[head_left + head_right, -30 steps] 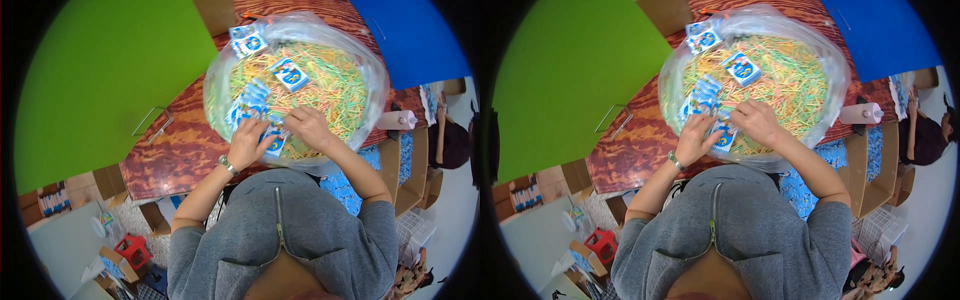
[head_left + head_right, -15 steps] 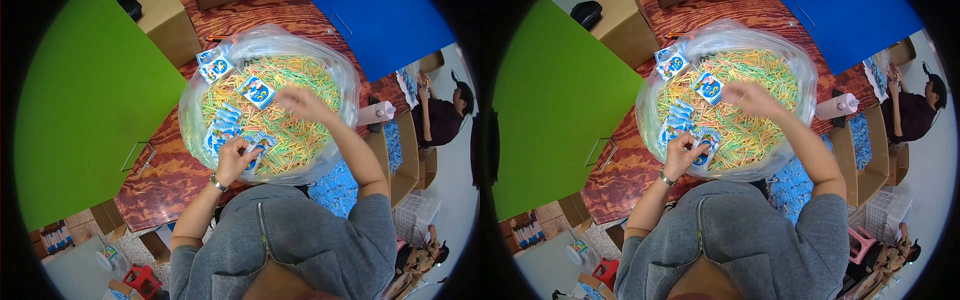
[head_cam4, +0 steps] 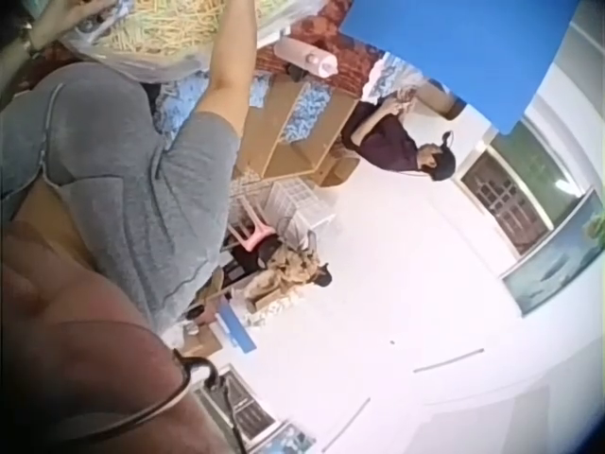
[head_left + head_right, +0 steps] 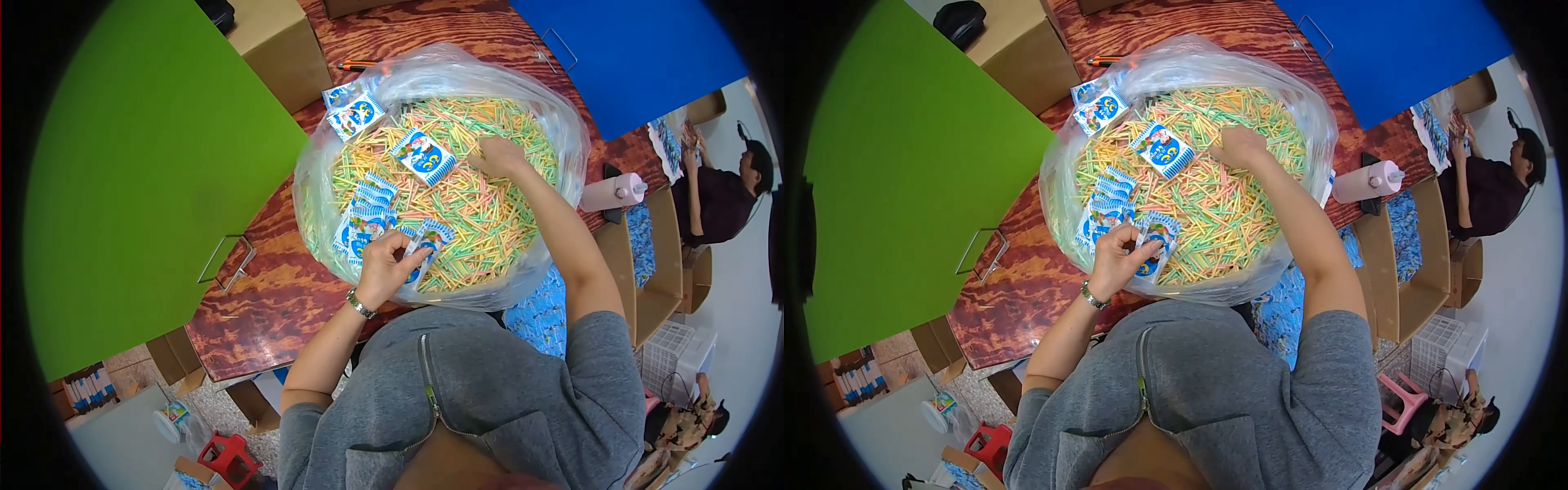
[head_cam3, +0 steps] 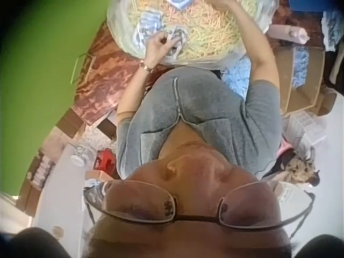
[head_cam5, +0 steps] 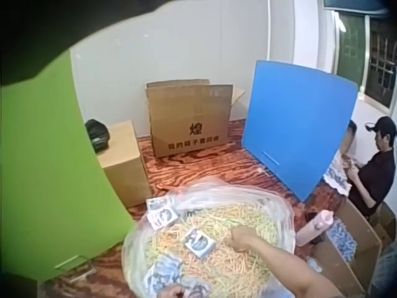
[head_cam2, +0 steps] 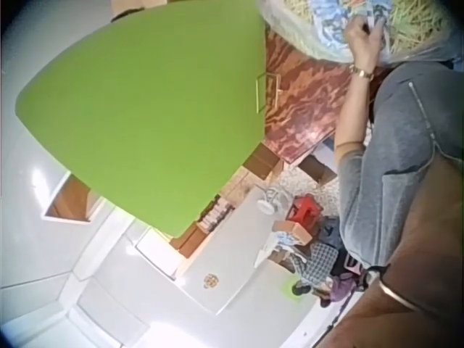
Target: The recorder is sorting blue packets out of a bowl filled with shredded paper filler.
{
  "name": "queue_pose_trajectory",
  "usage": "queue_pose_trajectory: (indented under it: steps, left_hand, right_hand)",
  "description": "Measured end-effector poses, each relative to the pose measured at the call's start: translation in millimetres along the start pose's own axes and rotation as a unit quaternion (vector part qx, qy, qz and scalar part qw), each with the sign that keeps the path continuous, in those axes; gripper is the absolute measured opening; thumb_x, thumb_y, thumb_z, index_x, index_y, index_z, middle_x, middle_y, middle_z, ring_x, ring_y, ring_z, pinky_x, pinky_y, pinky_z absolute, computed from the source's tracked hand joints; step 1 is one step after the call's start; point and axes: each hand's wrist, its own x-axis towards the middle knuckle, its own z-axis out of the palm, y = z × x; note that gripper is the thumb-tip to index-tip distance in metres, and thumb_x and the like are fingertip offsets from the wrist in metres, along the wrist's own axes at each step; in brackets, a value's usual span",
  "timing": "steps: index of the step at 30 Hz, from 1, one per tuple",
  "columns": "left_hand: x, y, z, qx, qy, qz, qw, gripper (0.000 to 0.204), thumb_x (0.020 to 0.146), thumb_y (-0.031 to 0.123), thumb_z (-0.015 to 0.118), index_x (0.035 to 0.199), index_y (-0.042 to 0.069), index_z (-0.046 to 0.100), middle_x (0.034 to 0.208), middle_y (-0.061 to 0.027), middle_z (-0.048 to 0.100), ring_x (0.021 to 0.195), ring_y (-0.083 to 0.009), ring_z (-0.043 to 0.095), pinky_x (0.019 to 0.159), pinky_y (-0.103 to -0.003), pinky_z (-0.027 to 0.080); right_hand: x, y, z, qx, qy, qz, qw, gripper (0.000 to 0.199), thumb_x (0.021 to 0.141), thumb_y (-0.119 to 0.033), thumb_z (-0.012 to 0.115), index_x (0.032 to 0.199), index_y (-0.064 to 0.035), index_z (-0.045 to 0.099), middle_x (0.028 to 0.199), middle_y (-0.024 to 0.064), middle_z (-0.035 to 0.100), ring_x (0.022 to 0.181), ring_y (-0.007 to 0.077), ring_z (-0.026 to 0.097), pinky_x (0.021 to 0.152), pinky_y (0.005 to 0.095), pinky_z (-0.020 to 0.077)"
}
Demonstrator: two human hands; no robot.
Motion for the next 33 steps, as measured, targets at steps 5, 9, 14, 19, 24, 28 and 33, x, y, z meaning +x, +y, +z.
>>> queue_pose_trajectory:
  steps: [5,9,14,19,24,28,33]
  left_hand:
    - [1.7,0.6,3.2,-0.003,-0.005,0.001,1.0,0.022,0.078,0.013,0.079,0.07,0.001,0.063,0.065,-0.0038,0.06,0.06,-0.0106,0.054,0.056,-0.027,0.041]
    - [1.3,2.8,6.7,-0.007,-0.001,0.01,1.0,0.021,0.079,0.013,0.079,0.07,0.001,0.063,0.066,-0.0035,0.061,0.059,-0.0101,0.054,0.056,-0.027,0.043]
    - [-0.4,4.8,3.5,0.0,-0.01,-0.016,1.0,0.021,0.08,0.013,0.078,0.07,0.001,0.063,0.069,-0.0034,0.063,0.061,-0.0087,0.055,0.057,-0.026,0.044]
    - [3.1,3.4,1.6,-0.118,0.002,-0.036,0.992,0.024,0.082,0.018,0.078,0.073,0.003,0.061,0.063,-0.0015,0.062,0.054,-0.0065,0.055,0.05,-0.024,0.042]
    - [14.9,6.5,9.7,-0.21,-0.025,-0.059,0.976,0.02,0.085,0.017,0.075,0.076,0.003,0.063,0.065,0.0011,0.063,0.053,-0.0028,0.055,0.047,-0.021,0.042]
    - [16.4,10.0,12.8,-0.218,-0.044,-0.062,0.973,0.02,0.085,0.017,0.075,0.077,0.003,0.064,0.065,0.0016,0.063,0.054,-0.0025,0.054,0.047,-0.021,0.042]
    - [7.8,2.3,11.5,-0.226,-0.043,-0.068,0.971,0.021,0.085,0.018,0.076,0.077,0.002,0.065,0.065,0.0015,0.063,0.055,-0.0022,0.054,0.048,-0.021,0.041]
  right_hand:
    - [0.9,-1.3,7.2,-0.012,0.009,-0.001,1.0,0.046,0.085,-0.038,0.06,0.114,-0.0033,0.063,0.121,0.0204,0.06,0.117,0.0339,0.055,0.092,0.0487,0.0481]
    - [0.5,-6.4,9.3,-0.01,0.015,-0.006,1.0,0.044,0.084,-0.036,0.06,0.115,-0.0046,0.064,0.122,0.0198,0.059,0.119,0.0345,0.054,0.095,0.0509,0.0449]
    - [-12.1,-3.8,0.4,-0.011,0.023,-0.032,0.999,0.041,0.087,-0.031,0.055,0.115,-0.0024,0.063,0.119,0.0185,0.061,0.116,0.0331,0.055,0.094,0.0523,0.0429]
    - [-26.3,30.1,-13.7,-0.011,0.11,-0.086,0.99,0.03,0.091,-0.029,0.049,0.094,-0.0011,0.059,0.102,0.0174,0.066,0.1,0.0318,0.062,0.086,0.0453,0.0475]
    - [-39.3,48.5,-38.9,0.309,-0.057,-0.183,0.932,0.026,0.097,-0.025,0.042,0.092,-0.0001,0.05,0.079,0.0136,0.064,0.083,0.0288,0.064,0.076,0.0394,0.0497]
    - [-31.8,46.8,-36.7,0.186,-0.032,-0.136,0.973,0.023,0.096,-0.021,0.043,0.097,0.0013,0.05,0.081,0.0175,0.065,0.081,0.0341,0.065,0.075,0.0431,0.05]
    - [-16.4,30.4,-33.4,-0.062,-0.004,-0.122,0.991,0.03,0.093,-0.02,0.045,0.107,0.0053,0.051,0.096,0.0273,0.065,0.093,0.0429,0.063,0.082,0.0524,0.0487]
